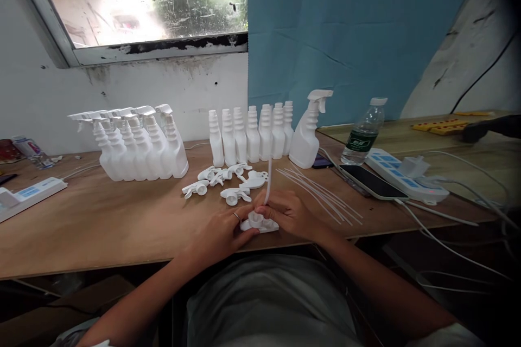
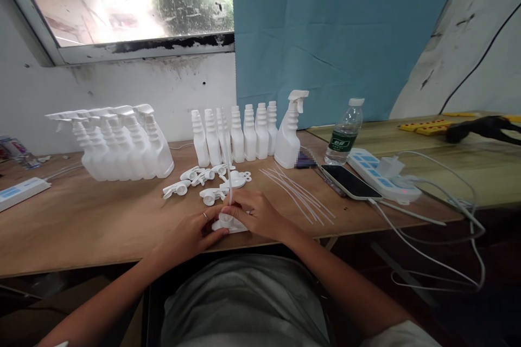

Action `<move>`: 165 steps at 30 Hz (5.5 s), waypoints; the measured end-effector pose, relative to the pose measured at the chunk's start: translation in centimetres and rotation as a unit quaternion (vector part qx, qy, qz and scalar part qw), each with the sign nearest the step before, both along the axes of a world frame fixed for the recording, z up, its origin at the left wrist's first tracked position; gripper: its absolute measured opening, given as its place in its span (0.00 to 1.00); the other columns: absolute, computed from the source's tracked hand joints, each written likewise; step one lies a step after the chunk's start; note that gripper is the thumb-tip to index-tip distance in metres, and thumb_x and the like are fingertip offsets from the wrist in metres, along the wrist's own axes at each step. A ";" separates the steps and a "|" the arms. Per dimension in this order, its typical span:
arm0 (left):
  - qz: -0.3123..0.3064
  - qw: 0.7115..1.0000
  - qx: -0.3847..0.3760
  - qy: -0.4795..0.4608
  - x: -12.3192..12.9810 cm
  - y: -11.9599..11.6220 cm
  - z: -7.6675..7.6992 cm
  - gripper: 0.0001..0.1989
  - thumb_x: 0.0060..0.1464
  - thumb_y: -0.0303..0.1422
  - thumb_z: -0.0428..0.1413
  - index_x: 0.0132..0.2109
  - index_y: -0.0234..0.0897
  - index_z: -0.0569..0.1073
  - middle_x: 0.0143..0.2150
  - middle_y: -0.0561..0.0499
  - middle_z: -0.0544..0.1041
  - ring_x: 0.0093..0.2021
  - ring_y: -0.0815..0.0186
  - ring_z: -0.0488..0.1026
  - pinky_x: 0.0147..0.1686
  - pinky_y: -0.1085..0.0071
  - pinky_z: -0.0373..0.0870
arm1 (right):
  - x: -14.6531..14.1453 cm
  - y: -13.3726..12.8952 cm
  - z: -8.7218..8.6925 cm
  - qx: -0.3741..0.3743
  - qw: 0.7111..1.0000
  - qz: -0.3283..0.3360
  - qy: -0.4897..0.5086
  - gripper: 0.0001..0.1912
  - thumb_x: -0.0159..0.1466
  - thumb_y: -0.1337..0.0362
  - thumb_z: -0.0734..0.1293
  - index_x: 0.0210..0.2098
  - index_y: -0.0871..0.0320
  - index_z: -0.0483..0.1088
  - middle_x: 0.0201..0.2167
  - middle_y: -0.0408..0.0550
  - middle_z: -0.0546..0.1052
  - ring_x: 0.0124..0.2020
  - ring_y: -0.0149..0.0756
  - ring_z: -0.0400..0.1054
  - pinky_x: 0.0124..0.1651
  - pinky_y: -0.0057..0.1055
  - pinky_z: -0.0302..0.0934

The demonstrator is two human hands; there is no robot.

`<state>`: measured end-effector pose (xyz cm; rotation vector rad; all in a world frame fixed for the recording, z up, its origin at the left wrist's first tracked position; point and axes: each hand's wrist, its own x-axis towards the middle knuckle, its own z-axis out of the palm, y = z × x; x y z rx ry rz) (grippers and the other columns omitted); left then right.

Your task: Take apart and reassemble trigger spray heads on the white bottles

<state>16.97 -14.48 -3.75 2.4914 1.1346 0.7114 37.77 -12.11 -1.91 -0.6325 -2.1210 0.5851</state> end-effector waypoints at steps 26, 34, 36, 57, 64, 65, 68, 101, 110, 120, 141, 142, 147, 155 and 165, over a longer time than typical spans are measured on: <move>0.000 0.999 -0.018 0.051 -0.1 -0.1 0.1 0.18 0.64 0.44 0.48 0.51 0.38 0.72 0.45 0.47 0.78 0.44 0.61 0.75 0.43 0.68 0.67 | -1.3 0.7 -0.6 0.080 0.994 0.000 -0.079 0.16 0.66 0.67 0.61 0.24 0.57 0.53 0.21 0.39 0.59 0.24 0.28 0.53 0.29 0.27 0.48; -0.009 0.999 -0.023 0.025 0.0 -0.1 0.2 0.15 0.63 0.41 0.50 0.50 0.39 0.72 0.42 0.49 0.77 0.38 0.64 0.74 0.36 0.71 0.65 | -1.2 0.4 -1.6 0.001 1.000 -0.010 -0.013 0.13 0.68 0.61 0.60 0.27 0.58 0.61 0.24 0.41 0.64 0.27 0.30 0.58 0.34 0.28 0.55; -0.004 1.000 -0.026 0.009 -0.1 0.0 0.2 0.14 0.62 0.42 0.51 0.46 0.38 0.73 0.38 0.50 0.77 0.34 0.66 0.72 0.34 0.72 0.64 | -0.8 0.4 -1.7 -0.034 0.999 0.003 0.010 0.09 0.65 0.58 0.65 0.36 0.58 0.66 0.32 0.44 0.69 0.35 0.32 0.64 0.41 0.30 0.59; 0.248 0.932 0.016 -0.264 -2.8 21.8 4.9 0.43 0.40 0.32 0.67 0.59 0.33 0.54 0.61 0.34 0.59 0.57 0.53 0.65 0.51 0.61 0.66 | 5.7 1.9 -3.4 -0.158 0.876 -0.228 0.395 0.20 0.50 0.58 0.76 0.38 0.57 0.70 0.36 0.44 0.75 0.35 0.34 0.69 0.35 0.29 0.66; 0.275 0.909 -0.047 -0.309 -3.2 21.8 3.9 0.32 0.45 0.27 0.58 0.58 0.33 0.58 0.48 0.41 0.71 0.46 0.57 0.72 0.42 0.64 0.70 | 5.1 1.3 -2.3 -0.142 0.828 -0.234 0.490 0.19 0.51 0.57 0.75 0.38 0.58 0.69 0.35 0.46 0.74 0.29 0.33 0.69 0.25 0.28 0.63; 0.282 0.907 -0.029 -0.311 -3.5 21.3 4.3 0.33 0.44 0.27 0.58 0.58 0.34 0.58 0.49 0.41 0.70 0.47 0.57 0.71 0.43 0.65 0.70 | 5.1 1.1 -2.2 -0.132 0.823 -0.229 0.502 0.18 0.52 0.57 0.74 0.38 0.58 0.68 0.34 0.46 0.74 0.28 0.33 0.69 0.24 0.28 0.62; 0.260 0.916 0.047 -0.303 -4.6 18.6 5.3 0.31 0.43 0.28 0.56 0.57 0.36 0.60 0.48 0.46 0.72 0.45 0.59 0.71 0.41 0.66 0.70 | 5.4 0.8 -2.1 -0.082 0.809 -0.207 0.544 0.15 0.55 0.57 0.71 0.37 0.55 0.66 0.29 0.43 0.72 0.24 0.33 0.67 0.21 0.28 0.60; 0.143 0.920 0.361 0.052 -5.9 11.1 4.8 0.27 0.47 0.25 0.51 0.56 0.40 0.70 0.54 0.46 0.74 0.53 0.53 0.69 0.54 0.55 0.61 | 5.4 0.4 -3.8 0.043 0.808 -0.221 0.544 0.14 0.54 0.62 0.71 0.38 0.50 0.65 0.31 0.42 0.68 0.20 0.29 0.57 0.17 0.25 0.50; 0.089 0.930 0.358 0.010 -1.8 3.1 7.4 0.28 0.50 0.29 0.53 0.59 0.45 0.69 0.52 0.49 0.75 0.48 0.55 0.71 0.51 0.56 0.64 | 3.7 0.1 2.1 0.071 0.903 -0.212 0.366 0.19 0.49 0.54 0.77 0.36 0.55 0.74 0.31 0.46 0.74 0.33 0.37 0.68 0.34 0.34 0.66; 0.011 0.970 -0.066 -0.233 1.2 0.6 6.4 0.31 0.40 0.26 0.52 0.55 0.40 0.73 0.45 0.52 0.77 0.46 0.56 0.72 0.42 0.65 0.71 | -0.4 0.3 9.0 -0.056 0.941 0.040 0.330 0.17 0.55 0.49 0.72 0.33 0.57 0.72 0.31 0.45 0.75 0.34 0.37 0.73 0.40 0.37 0.70; 0.016 0.891 0.196 -0.410 -0.1 0.8 10.3 0.24 0.59 0.39 0.57 0.60 0.46 0.62 0.40 0.50 0.77 0.35 0.67 0.76 0.37 0.68 0.75 | -6.5 1.9 8.6 -0.194 0.915 0.180 0.304 0.19 0.61 0.48 0.67 0.29 0.59 0.67 0.21 0.42 0.70 0.21 0.29 0.64 0.25 0.28 0.63; 0.021 0.892 0.196 -0.407 -0.2 0.7 10.4 0.24 0.59 0.39 0.57 0.61 0.46 0.62 0.40 0.50 0.77 0.34 0.67 0.75 0.36 0.69 0.75 | -6.5 1.8 8.6 -0.194 0.915 0.182 0.303 0.19 0.62 0.49 0.66 0.29 0.59 0.67 0.21 0.43 0.70 0.21 0.28 0.64 0.25 0.28 0.63; 0.028 0.908 0.174 -0.380 -0.7 1.0 10.2 0.27 0.59 0.40 0.57 0.63 0.46 0.61 0.41 0.49 0.78 0.31 0.68 0.74 0.32 0.70 0.74 | -6.0 2.0 8.0 -0.187 0.896 0.241 0.323 0.15 0.64 0.54 0.64 0.32 0.61 0.68 0.23 0.44 0.70 0.22 0.29 0.65 0.25 0.28 0.63; 0.049 0.918 0.196 -0.340 -1.0 1.0 10.2 0.26 0.60 0.39 0.55 0.63 0.45 0.60 0.38 0.50 0.77 0.29 0.70 0.72 0.30 0.73 0.72 | -6.2 1.6 7.7 -0.184 0.899 0.204 0.341 0.13 0.58 0.58 0.69 0.36 0.59 0.66 0.24 0.42 0.71 0.23 0.30 0.65 0.26 0.28 0.63; 0.052 0.923 0.213 -0.317 -1.1 0.9 10.3 0.23 0.61 0.38 0.54 0.62 0.45 0.62 0.34 0.53 0.75 0.27 0.71 0.69 0.29 0.73 0.70 | -6.5 1.4 7.7 -0.182 0.881 0.200 0.388 0.16 0.57 0.60 0.69 0.41 0.56 0.62 0.24 0.39 0.71 0.23 0.30 0.67 0.25 0.28 0.64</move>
